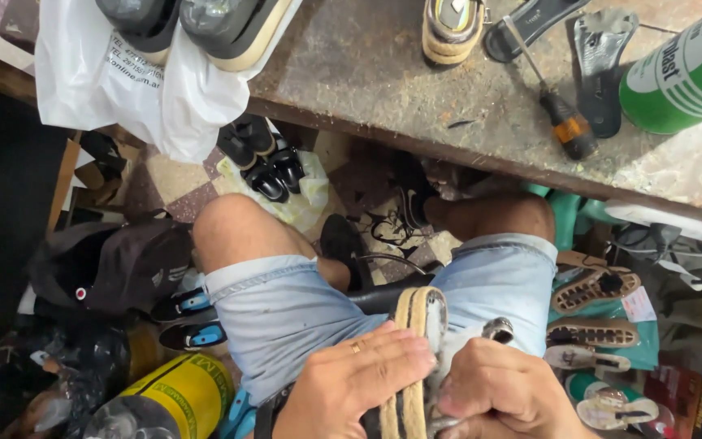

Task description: Disassembling a sandal by prying the sole away from the upper using a tool at a repair bench.

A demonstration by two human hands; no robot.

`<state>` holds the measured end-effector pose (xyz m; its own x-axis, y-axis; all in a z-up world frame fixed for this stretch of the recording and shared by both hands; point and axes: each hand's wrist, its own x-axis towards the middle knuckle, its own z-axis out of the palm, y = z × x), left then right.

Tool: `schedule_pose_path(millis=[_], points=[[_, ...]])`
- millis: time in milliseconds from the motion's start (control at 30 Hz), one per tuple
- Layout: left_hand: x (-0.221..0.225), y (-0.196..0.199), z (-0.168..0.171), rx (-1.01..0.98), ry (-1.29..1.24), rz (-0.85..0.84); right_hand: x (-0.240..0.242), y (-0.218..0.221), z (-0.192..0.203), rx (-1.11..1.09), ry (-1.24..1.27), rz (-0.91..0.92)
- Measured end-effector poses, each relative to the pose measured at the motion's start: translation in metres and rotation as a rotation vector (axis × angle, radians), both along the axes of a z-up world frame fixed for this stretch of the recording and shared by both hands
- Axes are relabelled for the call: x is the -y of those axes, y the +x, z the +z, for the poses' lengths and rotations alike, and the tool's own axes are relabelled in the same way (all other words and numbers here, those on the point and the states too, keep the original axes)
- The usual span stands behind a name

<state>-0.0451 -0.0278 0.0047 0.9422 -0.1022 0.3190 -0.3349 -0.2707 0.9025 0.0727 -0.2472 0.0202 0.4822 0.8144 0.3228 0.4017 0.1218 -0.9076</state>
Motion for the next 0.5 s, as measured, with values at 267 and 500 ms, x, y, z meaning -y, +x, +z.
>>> schedule_pose_path(millis=[267, 500], points=[[-0.005, 0.004, -0.005, 0.017, -0.034, -0.015, -0.011, 0.0, 0.007, -0.077, 0.161, -0.068], [-0.046, 0.087, 0.055, -0.066, 0.087, 0.068, -0.025, 0.072, 0.028, 0.087, -0.368, -0.036]])
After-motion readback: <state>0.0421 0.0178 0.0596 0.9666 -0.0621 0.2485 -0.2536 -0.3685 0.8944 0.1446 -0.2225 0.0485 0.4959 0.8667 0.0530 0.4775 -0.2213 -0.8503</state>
